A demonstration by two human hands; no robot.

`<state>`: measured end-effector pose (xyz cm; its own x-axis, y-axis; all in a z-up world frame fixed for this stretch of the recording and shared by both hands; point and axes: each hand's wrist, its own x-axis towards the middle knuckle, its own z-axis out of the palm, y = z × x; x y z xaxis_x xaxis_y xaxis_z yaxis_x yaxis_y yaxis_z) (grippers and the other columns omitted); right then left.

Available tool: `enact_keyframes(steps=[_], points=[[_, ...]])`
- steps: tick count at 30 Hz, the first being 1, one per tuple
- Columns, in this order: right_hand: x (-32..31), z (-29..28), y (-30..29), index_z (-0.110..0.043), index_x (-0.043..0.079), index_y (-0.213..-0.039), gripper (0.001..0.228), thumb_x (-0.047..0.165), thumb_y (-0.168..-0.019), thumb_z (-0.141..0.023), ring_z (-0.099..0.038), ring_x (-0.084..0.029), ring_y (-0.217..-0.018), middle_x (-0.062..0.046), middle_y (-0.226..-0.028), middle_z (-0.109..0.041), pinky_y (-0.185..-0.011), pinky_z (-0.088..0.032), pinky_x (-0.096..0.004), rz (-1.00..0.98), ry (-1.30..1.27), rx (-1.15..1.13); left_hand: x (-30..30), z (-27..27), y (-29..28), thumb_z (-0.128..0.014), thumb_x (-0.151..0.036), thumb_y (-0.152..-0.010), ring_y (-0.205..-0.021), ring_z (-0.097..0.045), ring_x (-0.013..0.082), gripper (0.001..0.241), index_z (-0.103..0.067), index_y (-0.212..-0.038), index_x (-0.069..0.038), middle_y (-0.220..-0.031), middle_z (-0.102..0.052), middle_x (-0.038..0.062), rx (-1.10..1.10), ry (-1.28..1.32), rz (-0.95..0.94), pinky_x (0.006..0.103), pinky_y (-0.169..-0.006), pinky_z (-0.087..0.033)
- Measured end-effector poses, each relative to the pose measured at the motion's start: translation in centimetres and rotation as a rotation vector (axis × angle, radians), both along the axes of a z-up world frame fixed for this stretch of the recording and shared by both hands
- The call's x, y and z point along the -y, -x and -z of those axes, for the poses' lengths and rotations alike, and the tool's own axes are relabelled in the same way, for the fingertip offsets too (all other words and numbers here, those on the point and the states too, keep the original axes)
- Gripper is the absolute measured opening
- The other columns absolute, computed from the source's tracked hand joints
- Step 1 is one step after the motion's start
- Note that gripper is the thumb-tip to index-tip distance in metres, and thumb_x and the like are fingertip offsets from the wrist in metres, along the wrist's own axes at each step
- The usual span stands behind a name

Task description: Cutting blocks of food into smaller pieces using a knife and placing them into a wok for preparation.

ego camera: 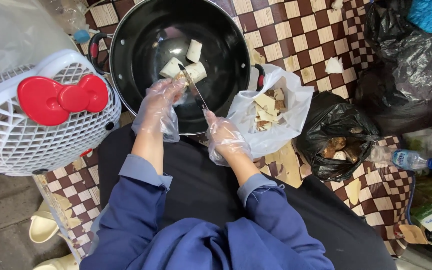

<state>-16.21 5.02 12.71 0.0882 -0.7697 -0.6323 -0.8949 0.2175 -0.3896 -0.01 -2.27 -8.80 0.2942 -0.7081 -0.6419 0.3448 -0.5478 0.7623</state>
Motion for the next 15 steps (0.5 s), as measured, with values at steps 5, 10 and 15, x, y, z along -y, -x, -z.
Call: enact_keyframes(steps=[5,10,15], points=[[0.2,-1.4,0.2,-0.066,-0.002,-0.122,0.080,0.060,-0.105,-0.018,-0.060,-0.042,-0.125,-0.028,-0.122,-0.068,-0.111,-0.044,-0.049,0.018,-0.056,-0.012,0.7,1.5,0.1,-0.103,-0.040,-0.064,-0.074,-0.079,0.0228,0.056,-0.077,-0.108,-0.018,-0.089,-0.073,0.015,0.022,-0.020,0.001,0.0314,-0.069,-0.068],[0.5,-1.3,0.0,-0.065,0.001,-0.127,0.081,0.062,-0.103,-0.016,-0.060,-0.039,-0.126,-0.025,-0.124,-0.068,-0.112,-0.042,-0.049,0.065,-0.102,-0.030,0.2,-0.1,-0.2,-0.101,-0.031,-0.066,-0.069,-0.078,0.0262,0.048,-0.078,-0.104,-0.012,-0.081,-0.072,0.019,-0.053,0.034,-0.054,0.0373,-0.065,-0.068],[1.7,0.1,1.7,-0.063,0.001,-0.132,0.087,0.066,-0.102,-0.013,-0.054,-0.037,-0.132,-0.025,-0.129,-0.066,-0.115,-0.039,-0.050,0.133,-0.090,-0.096,-0.7,-8.9,-2.9,-0.075,-0.030,-0.088,-0.058,-0.072,0.0110,0.022,-0.064,-0.088,-0.012,-0.065,-0.065,0.006,-0.233,0.029,0.053,0.0216,-0.056,-0.063]])
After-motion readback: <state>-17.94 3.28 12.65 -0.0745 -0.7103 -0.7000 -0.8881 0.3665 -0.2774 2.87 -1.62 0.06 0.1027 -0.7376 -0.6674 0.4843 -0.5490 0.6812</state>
